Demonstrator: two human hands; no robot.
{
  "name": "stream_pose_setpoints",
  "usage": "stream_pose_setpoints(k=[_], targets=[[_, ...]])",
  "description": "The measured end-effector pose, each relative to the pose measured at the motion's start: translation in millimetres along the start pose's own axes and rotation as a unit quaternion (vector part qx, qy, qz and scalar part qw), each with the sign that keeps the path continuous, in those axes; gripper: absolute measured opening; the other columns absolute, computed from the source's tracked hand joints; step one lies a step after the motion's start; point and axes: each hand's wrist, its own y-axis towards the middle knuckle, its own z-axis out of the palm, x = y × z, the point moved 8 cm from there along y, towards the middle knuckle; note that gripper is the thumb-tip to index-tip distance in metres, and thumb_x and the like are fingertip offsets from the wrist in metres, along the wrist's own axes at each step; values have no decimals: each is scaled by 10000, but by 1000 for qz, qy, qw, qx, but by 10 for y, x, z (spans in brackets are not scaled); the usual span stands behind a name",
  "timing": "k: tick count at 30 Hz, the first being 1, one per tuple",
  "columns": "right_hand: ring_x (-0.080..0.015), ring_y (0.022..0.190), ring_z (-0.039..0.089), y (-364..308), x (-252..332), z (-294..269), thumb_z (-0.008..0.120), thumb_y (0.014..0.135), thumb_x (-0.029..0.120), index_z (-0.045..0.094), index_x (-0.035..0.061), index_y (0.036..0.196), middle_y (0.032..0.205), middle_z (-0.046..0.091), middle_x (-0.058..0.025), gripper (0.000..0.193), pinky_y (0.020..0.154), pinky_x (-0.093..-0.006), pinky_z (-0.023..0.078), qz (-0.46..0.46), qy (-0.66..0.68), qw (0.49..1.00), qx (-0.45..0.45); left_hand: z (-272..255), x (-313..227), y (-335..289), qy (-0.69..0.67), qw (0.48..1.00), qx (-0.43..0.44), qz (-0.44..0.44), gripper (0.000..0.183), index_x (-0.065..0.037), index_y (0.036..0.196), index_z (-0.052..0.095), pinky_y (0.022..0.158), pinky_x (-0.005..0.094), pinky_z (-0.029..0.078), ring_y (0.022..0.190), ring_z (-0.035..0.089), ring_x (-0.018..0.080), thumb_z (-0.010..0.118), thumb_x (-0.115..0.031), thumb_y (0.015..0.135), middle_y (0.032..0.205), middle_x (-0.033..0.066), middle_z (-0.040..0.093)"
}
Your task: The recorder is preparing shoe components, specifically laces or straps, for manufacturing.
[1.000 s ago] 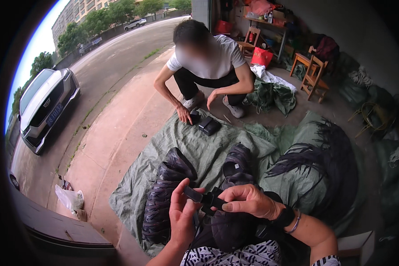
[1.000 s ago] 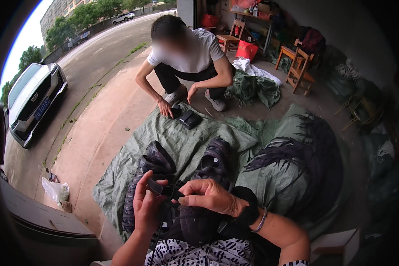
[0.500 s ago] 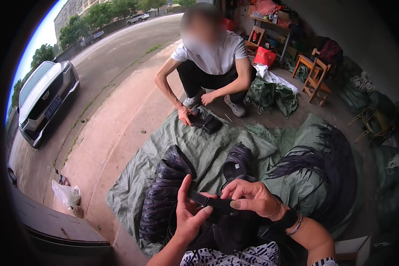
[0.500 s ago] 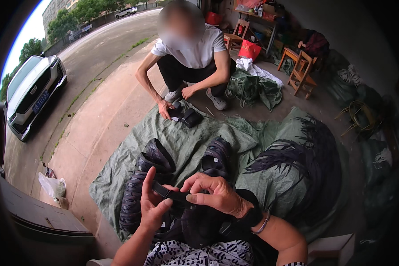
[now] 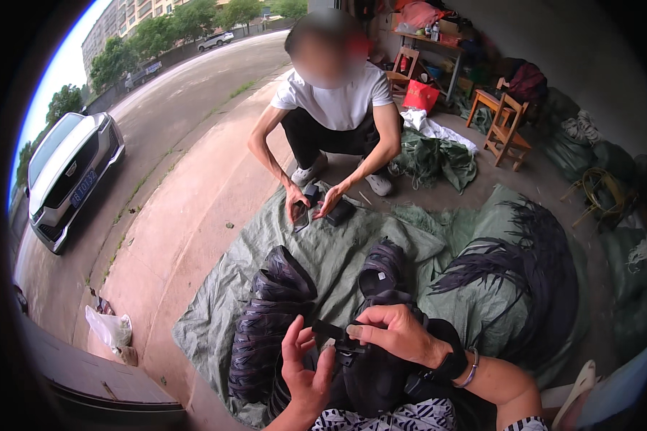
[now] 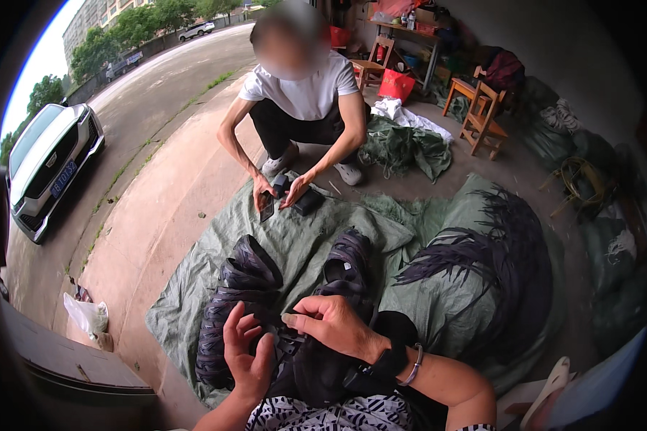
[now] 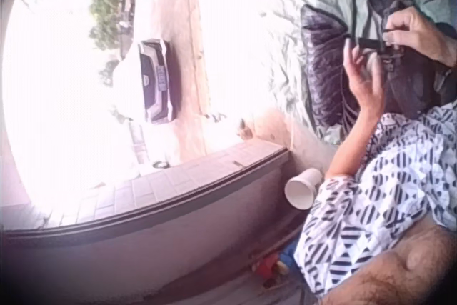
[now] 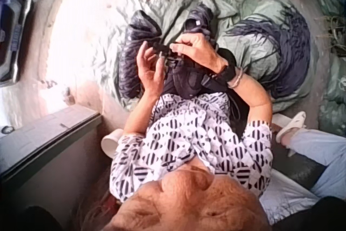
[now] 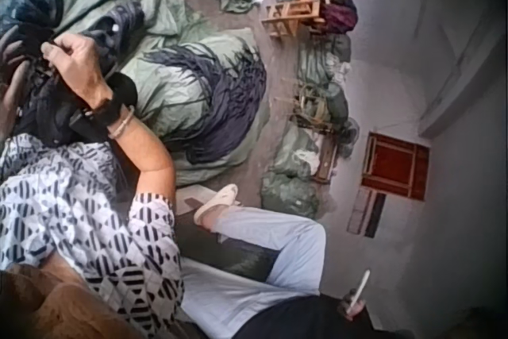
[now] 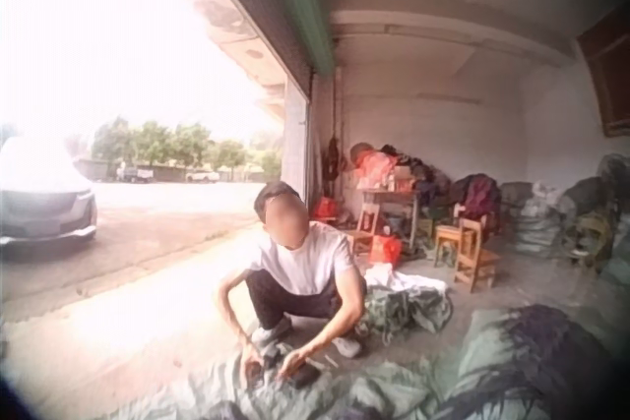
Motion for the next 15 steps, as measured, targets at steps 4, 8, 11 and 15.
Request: stream_pose_setpoints(k=[4,8,11,15], targets=[[-21,607,436,13,-26,69,637,874,182,601,-14,741,618,534,34,239,526,-233,370,-27,-34,999,11,3,-474,-115,109,972,30,206,292,-4,1029,616,754,299,492,878,622,224,615,66,746,963,139,625],[-19,606,411,22,89,148,627,880,189,609,-17,741,583,514,4,249,518,-243,366,-58,-54,997,-7,246,-440,-33,222,944,130,207,383,-67,969,635,674,311,519,811,625,255,595,101,628,932,97,651],[-148,592,536,37,277,199,637,846,174,606,-11,741,625,555,-88,215,541,-303,417,-138,-153,977,-50,354,-429,-37,320,896,183,246,309,-59,926,617,634,325,520,810,607,259,615,43,634,907,92,633],[-232,676,558,-44,494,315,632,807,73,607,-15,791,761,574,-119,93,592,-321,434,-209,-254,943,-55,371,-455,-17,334,881,213,257,256,-48,886,584,571,341,512,761,574,267,604,14,639,847,78,588]])
